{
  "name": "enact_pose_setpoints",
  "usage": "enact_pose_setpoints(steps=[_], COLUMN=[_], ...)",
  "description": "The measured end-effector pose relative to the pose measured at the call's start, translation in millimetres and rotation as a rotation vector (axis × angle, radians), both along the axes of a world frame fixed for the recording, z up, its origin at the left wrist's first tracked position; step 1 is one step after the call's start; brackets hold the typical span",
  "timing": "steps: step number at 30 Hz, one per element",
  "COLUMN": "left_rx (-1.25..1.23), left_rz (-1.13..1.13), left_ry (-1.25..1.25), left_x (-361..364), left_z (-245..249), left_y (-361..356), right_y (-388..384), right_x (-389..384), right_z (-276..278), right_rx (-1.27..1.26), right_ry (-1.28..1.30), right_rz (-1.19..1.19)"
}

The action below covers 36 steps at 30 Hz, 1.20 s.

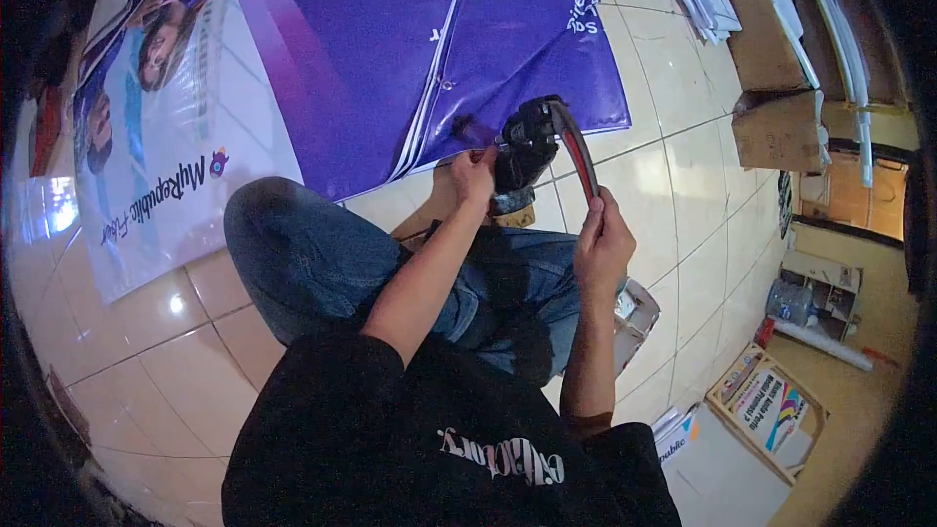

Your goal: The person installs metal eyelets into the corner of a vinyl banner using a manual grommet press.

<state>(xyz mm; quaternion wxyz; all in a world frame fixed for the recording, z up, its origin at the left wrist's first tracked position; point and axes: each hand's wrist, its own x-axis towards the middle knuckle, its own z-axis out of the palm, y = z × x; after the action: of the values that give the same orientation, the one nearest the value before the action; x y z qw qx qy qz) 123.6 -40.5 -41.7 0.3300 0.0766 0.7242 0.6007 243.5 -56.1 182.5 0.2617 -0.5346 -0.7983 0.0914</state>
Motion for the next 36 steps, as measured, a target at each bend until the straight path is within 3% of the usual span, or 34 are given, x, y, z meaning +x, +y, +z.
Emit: enact_pose_setpoints(steps=[4, 10, 14, 17, 19, 20, 21, 23, 24, 25, 26, 27, 28, 31, 36], left_rx=[0.045, -0.037, -0.047, -0.078, 0.037, 0.330, 0.563, 0.943, 0.966, 0.702, 0.387, 0.264, 0.243, 0.078, 0.053], left_rz=[0.041, 0.025, 0.009, 0.067, -0.028, -0.106, -0.207, -0.353, -0.440, -0.661, -0.883, -0.885, -0.720, -0.805, -0.785], left_ry=[-0.026, 0.092, 0.004, 0.183, 0.155, -0.073, 0.433, 0.834, 0.980, 1.093, 1.174, 1.253, 1.413, 1.438, 1.462], left_x=[0, 1, 6, 12, 21, 32, 33, 22, 17, 21, 23, 16, 6, 6, 3], left_z=[26, 14, 7, 17, 91, 136, 174, 257, 269, 251, 227, 218, 217, 216, 213], left_y=[-4, -3, -3, -10, -32, -41, -40, -22, -2, 28, 53, 57, 49, 51, 53], right_y=[-3, -4, -6, -8, -5, -2, 1, -16, -16, -15, -5, -1, 4, 34, 43], right_x=[0, 3, 9, 14, 13, 15, 20, 45, 41, 37, 18, 19, 44, 16, 19], right_z=[-7, -19, -56, -58, -50, -56, -76, -123, -118, -112, -74, -58, -65, -85, -48], right_rx=[-0.093, -0.172, -0.099, -0.163, -0.354, -0.351, -0.153, -0.081, -0.168, -0.250, -0.322, -0.149, -0.126, -0.042, 0.050], right_ry=[0.049, 0.141, 0.241, 0.334, 0.414, 0.418, 0.474, 0.269, 0.347, 0.427, 0.819, 0.292, 0.152, 0.217, 0.298], right_rz=[-0.020, -0.028, -0.035, -0.089, -0.193, -0.180, -0.091, -0.034, -0.082, -0.134, -0.210, -0.243, -0.351, -0.348, -0.378])
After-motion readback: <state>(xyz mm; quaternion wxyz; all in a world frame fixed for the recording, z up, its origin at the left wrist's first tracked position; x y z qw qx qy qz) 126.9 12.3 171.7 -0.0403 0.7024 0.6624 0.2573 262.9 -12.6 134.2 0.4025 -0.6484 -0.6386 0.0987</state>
